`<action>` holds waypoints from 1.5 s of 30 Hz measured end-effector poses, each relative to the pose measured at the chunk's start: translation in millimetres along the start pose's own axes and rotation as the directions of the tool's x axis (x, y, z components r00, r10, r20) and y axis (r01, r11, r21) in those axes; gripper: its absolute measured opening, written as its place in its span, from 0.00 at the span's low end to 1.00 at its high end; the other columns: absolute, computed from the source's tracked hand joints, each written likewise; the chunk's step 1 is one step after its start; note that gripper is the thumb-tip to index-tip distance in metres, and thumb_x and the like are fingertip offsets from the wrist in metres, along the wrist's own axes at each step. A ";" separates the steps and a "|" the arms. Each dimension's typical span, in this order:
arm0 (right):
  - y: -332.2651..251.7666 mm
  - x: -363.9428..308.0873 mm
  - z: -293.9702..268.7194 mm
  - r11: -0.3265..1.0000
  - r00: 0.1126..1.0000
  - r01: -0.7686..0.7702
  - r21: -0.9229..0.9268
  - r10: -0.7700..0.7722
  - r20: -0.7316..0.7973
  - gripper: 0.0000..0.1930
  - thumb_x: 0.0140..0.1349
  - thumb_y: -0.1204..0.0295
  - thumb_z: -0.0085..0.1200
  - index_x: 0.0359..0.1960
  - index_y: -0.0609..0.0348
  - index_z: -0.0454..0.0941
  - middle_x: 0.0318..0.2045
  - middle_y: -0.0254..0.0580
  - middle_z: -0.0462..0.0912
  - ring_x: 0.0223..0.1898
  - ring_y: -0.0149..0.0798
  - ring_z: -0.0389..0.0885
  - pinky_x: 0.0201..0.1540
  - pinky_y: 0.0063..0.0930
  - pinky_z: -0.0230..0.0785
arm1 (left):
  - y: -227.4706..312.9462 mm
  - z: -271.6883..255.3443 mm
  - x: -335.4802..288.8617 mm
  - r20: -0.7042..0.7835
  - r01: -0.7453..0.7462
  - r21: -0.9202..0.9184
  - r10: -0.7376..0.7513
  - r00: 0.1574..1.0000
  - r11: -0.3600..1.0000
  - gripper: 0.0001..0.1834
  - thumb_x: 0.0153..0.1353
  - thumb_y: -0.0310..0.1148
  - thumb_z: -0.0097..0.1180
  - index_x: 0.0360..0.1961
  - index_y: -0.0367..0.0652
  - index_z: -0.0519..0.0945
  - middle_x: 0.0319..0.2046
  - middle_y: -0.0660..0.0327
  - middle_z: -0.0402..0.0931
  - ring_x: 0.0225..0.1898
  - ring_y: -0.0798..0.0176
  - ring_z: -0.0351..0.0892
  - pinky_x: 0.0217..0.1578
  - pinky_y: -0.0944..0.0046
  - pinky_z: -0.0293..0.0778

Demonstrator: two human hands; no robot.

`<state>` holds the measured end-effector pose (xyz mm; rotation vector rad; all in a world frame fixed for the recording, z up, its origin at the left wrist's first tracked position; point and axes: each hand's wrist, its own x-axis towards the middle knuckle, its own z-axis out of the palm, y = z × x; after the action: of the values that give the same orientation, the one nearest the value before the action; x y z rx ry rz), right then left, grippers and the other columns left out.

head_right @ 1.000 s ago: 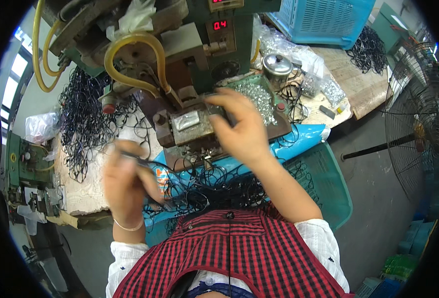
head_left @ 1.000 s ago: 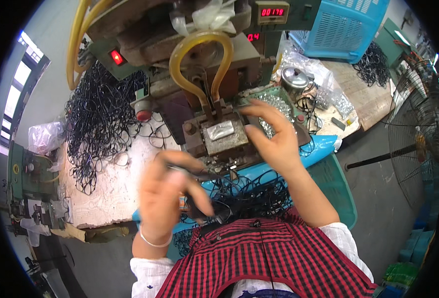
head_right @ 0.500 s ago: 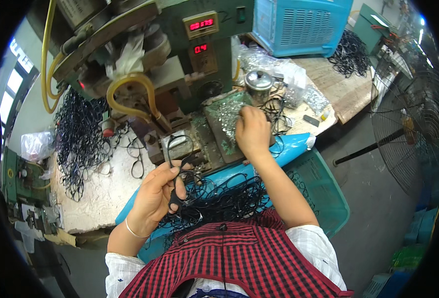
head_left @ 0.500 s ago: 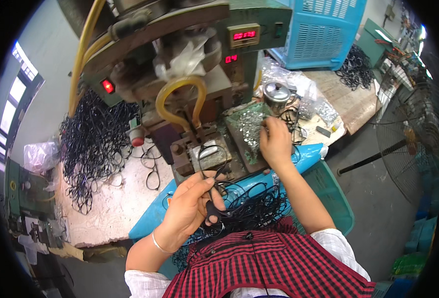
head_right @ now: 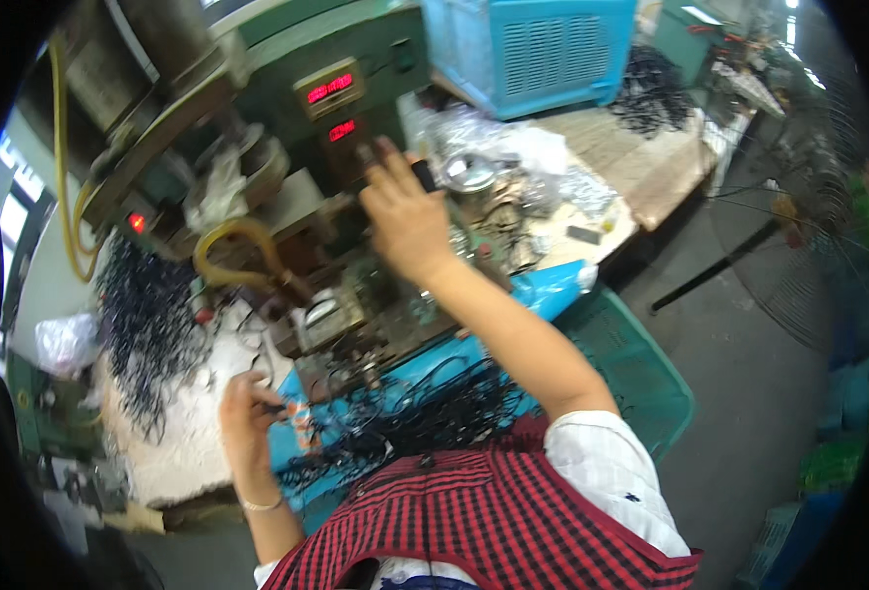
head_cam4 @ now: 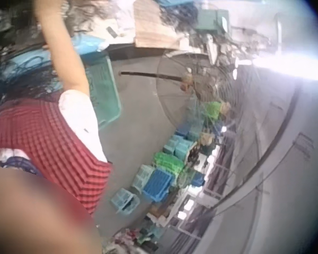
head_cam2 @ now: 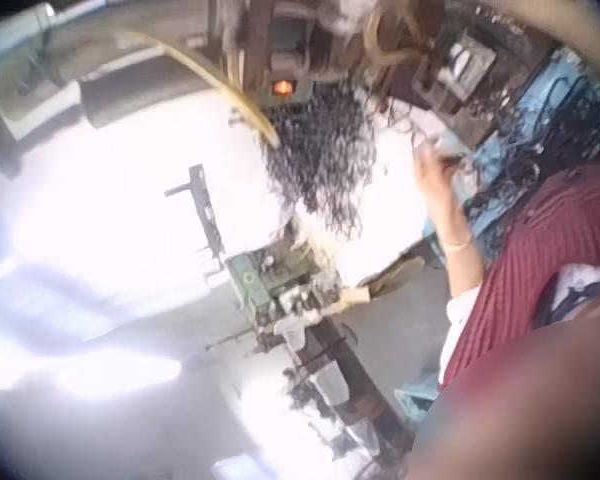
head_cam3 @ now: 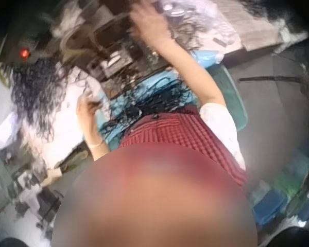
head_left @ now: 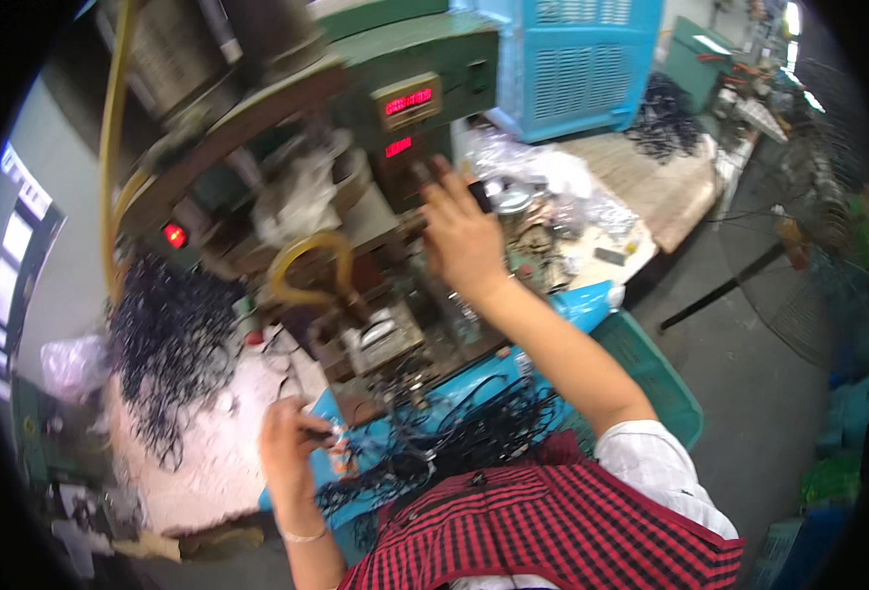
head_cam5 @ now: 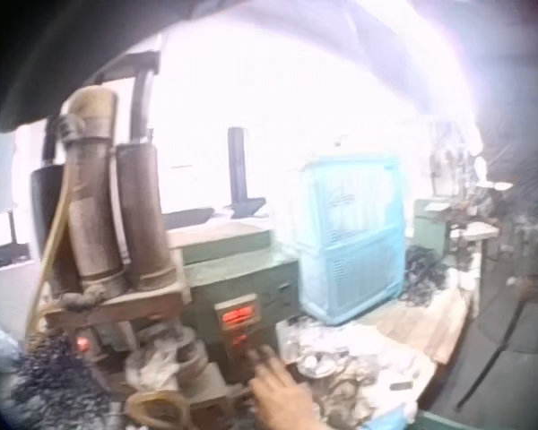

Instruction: The person repeatedly picks up black wire loops and small metallic components, places them into a machine, and presses a lever to process them. The person then removes the processed items and places them into a pile on the table. This cycle continues throughout the clip.

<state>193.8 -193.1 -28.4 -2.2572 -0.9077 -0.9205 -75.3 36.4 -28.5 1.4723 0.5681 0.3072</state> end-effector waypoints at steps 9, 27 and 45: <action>-25.0 24.3 -3.5 0.992 0.999 0.014 -0.125 -0.019 -0.033 0.15 0.54 0.69 0.58 0.42 0.63 0.83 0.52 0.55 0.82 0.55 0.53 0.79 0.42 0.42 0.74 | -118.8 -107.6 164.7 0.030 -0.148 0.970 0.508 0.861 0.193 0.21 0.67 0.47 0.61 0.54 0.45 0.78 0.42 0.50 0.79 0.35 0.49 0.81 0.34 0.55 0.77; -75.3 -29.6 -33.3 0.466 0.892 -0.428 0.774 0.355 0.280 0.05 0.59 0.79 0.64 0.37 0.64 0.84 0.35 0.38 0.87 0.40 0.29 0.85 0.47 0.25 0.75 | 50.3 4.8 33.5 -0.264 -0.738 -0.310 0.691 0.673 0.600 0.07 0.71 0.20 0.52 0.48 0.38 0.71 0.39 0.57 0.75 0.41 0.63 0.78 0.40 0.61 0.80; -121.2 -12.0 -39.3 0.595 0.905 -0.412 0.690 0.352 0.237 0.24 0.57 0.86 0.62 0.55 0.66 0.69 0.34 0.33 0.81 0.40 0.26 0.79 0.48 0.19 0.71 | 94.7 44.7 50.6 -0.039 -0.843 -0.169 0.851 0.523 0.510 0.05 0.72 0.20 0.52 0.46 0.33 0.72 0.46 0.53 0.77 0.47 0.58 0.82 0.47 0.53 0.87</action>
<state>81.7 -147.8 13.5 -1.6613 -0.6090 -0.1883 4.5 34.0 56.2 1.4909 -0.2992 1.0750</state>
